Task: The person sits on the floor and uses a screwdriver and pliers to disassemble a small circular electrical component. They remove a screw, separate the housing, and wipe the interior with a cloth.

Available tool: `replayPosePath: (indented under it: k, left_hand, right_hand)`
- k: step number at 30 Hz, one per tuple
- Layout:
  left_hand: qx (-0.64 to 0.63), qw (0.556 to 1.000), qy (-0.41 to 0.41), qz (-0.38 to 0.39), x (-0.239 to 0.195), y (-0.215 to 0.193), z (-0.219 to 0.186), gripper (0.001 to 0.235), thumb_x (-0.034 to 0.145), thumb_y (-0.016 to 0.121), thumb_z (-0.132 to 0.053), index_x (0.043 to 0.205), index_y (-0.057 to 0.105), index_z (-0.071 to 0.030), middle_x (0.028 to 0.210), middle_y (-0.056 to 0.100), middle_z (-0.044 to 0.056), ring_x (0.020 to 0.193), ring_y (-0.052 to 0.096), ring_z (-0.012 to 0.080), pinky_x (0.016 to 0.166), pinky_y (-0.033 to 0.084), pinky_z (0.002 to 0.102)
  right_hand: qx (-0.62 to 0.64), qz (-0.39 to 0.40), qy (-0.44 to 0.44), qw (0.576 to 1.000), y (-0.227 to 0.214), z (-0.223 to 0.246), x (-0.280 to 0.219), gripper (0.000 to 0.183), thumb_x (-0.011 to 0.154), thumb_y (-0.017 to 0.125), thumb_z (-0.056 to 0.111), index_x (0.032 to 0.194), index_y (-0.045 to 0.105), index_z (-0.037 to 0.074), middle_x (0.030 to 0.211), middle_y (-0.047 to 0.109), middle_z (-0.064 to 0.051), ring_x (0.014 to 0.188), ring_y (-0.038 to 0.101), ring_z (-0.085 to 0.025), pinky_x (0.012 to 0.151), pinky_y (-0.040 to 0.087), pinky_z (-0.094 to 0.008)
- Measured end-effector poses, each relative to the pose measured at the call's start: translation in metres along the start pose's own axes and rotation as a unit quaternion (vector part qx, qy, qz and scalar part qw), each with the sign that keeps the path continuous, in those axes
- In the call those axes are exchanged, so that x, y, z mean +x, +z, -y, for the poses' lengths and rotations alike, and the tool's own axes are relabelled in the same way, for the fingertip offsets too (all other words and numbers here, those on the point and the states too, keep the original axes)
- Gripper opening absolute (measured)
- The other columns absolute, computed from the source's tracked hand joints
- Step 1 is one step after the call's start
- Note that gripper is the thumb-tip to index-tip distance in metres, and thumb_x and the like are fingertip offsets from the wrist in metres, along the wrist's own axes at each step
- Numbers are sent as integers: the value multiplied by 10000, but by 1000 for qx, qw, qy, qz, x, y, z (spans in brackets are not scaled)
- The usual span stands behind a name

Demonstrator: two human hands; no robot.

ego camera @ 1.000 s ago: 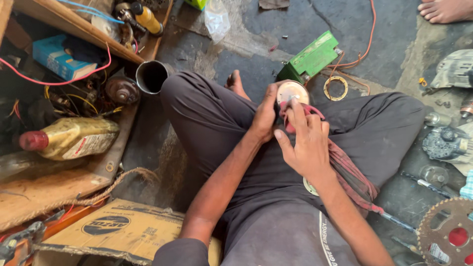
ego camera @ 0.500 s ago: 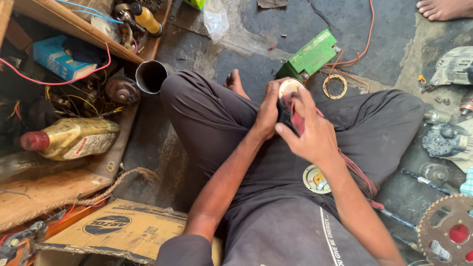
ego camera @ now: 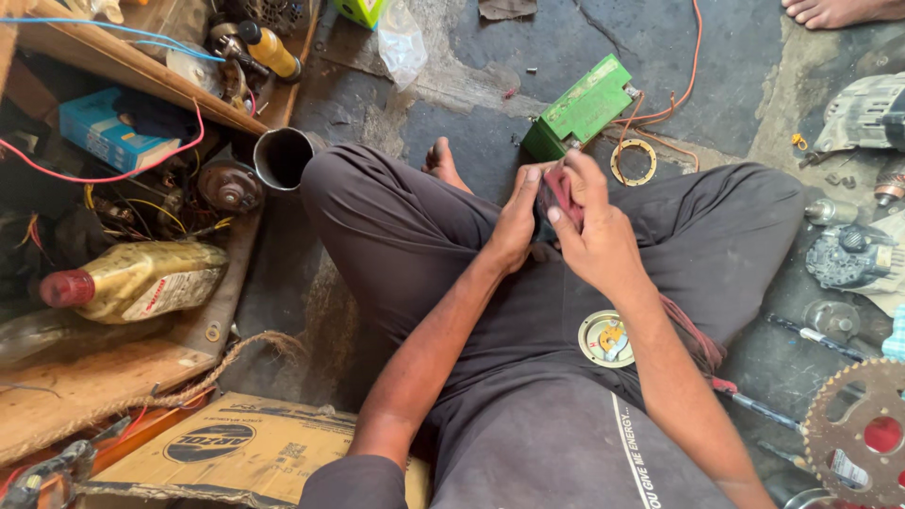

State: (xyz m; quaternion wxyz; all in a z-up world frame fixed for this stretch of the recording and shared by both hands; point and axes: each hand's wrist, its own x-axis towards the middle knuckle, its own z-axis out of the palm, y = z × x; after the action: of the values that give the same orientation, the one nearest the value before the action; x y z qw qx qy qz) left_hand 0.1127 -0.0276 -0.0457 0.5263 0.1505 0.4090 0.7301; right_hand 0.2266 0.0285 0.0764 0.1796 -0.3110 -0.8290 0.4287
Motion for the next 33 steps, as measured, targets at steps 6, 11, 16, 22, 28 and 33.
replayPosePath:
  k: [6, 11, 16, 22, 28, 33]
  left_hand:
    - [-81, 993, -80, -15, -2, 2, -6, 464, 1153, 317, -443, 1387, 525, -101, 1195, 654, 86, 1001, 682, 151, 755, 606, 300]
    - [-95, 990, -97, 40, -6, 8, -9, 478, 1146, 318, -510, 1347, 529, -131, 1030, 661, 85, 774, 674, 170, 523, 556, 303]
    - [-94, 984, -149, 10, -9, 10, -9, 471, 1115, 326, -504, 1320, 540, -138, 1033, 682, 60, 788, 681, 166, 501, 547, 323]
    - [-129, 984, -118, 23, -5, 12, -17, 519, 1149, 309, -473, 1359, 567, -75, 1115, 687, 80, 892, 693, 175, 598, 575, 323]
    - [-163, 981, -104, 7, -2, 15, -26, 512, 1161, 297, -424, 1403, 527, -36, 1230, 683, 108, 1030, 706, 190, 785, 611, 310]
    - [-166, 979, -33, 114, -4, 13, -22, 515, 1189, 308, -461, 1388, 533, -43, 1116, 690, 134, 845, 701, 228, 612, 580, 323]
  right_hand:
    - [86, 38, 16, 995, -7, -3, 5, 622, 1000, 584, 20, 1549, 304, 107, 1220, 736, -199, 1124, 744, -357, 895, 580, -404]
    - [51, 10, -7, 999, -11, 6, 13, 603, 995, 582, 8, 1536, 325, 81, 1216, 723, -210, 1112, 731, -348, 935, 566, -414]
    - [51, 44, 16, 998, -23, 14, 12, 483, 991, 592, 7, 1446, 446, 74, 1172, 748, -202, 1095, 754, -300, 878, 575, -374]
    - [171, 23, 79, 982, -19, 12, -6, 474, 975, 617, -7, 1423, 465, 14, 1213, 732, -142, 998, 696, -163, 804, 583, -278]
    - [302, -164, 44, 938, 12, -13, -42, 368, 961, 713, 9, 1271, 518, -31, 1220, 637, -72, 1040, 640, -84, 815, 540, -234]
    - [444, -174, 253, 841, 10, -43, -49, 189, 996, 748, 63, 1108, 614, -12, 970, 602, -105, 695, 503, -72, 550, 389, -198]
